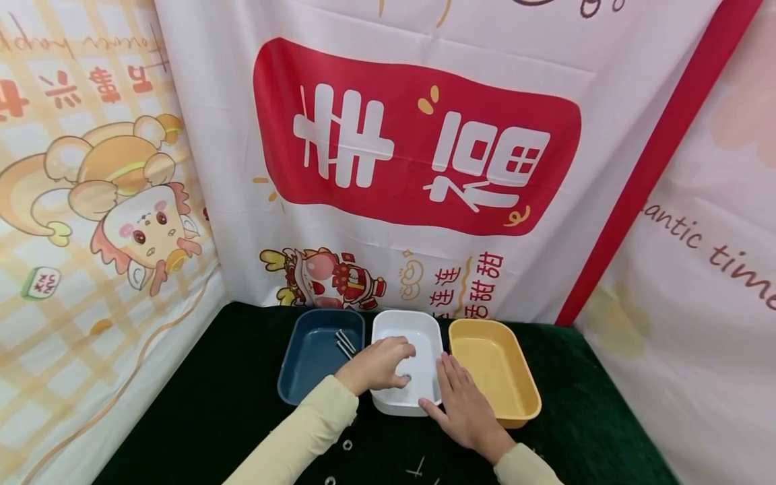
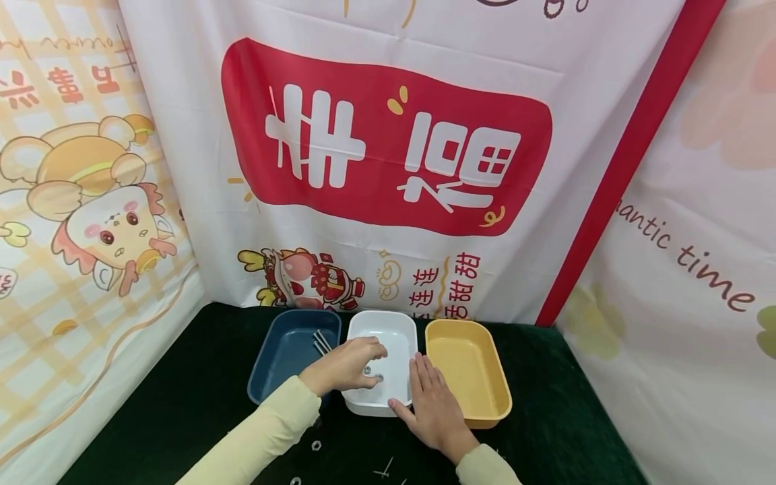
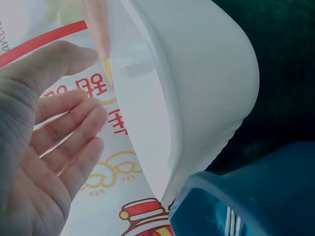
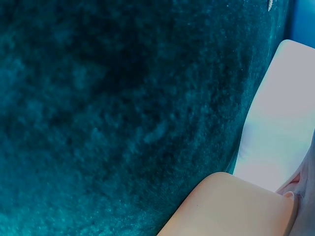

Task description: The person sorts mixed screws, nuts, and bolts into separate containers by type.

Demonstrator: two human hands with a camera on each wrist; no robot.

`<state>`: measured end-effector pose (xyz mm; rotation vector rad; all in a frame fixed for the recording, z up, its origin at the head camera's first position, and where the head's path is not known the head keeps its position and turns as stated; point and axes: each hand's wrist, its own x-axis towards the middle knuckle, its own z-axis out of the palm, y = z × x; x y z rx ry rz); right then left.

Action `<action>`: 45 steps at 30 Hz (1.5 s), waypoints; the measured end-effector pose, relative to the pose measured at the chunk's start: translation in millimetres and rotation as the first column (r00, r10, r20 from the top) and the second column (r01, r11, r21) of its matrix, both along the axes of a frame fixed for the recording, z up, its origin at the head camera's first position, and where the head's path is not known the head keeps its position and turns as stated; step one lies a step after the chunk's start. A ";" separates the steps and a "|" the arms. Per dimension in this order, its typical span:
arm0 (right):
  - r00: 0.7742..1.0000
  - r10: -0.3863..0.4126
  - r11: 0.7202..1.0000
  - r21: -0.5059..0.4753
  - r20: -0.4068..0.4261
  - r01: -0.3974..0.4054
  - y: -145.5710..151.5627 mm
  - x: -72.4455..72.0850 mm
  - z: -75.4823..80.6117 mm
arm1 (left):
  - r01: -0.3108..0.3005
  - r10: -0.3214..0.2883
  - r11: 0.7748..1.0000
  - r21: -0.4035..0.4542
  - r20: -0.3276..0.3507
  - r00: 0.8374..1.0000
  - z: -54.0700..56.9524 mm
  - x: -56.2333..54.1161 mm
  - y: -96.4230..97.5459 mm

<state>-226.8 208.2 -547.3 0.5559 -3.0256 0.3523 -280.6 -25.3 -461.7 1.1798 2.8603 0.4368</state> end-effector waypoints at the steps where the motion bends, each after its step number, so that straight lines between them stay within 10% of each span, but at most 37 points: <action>1: 1.000 0.002 1.000 0.001 0.002 -0.002 -0.3 -0.2 -0.1 | -0.017 0.017 1.000 -0.003 0.008 1.000 -0.5 0.7 -0.1; 18: 1.000 -0.002 1.000 0.013 0.019 0.002 0.5 1.3 -0.6 | -0.065 0.066 0.997 -0.032 0.044 0.997 6.6 19.8 -31.0; 34: 0.999 -0.017 1.000 -0.002 0.029 0.017 0.3 1.4 1.6 | -0.053 0.053 0.999 0.003 0.040 0.998 35.4 59.7 -73.3; 45: 0.999 -0.018 1.000 0.008 0.029 0.018 1.2 0.7 0.6 | -0.039 0.037 0.999 0.014 0.106 0.994 30.7 84.4 -96.1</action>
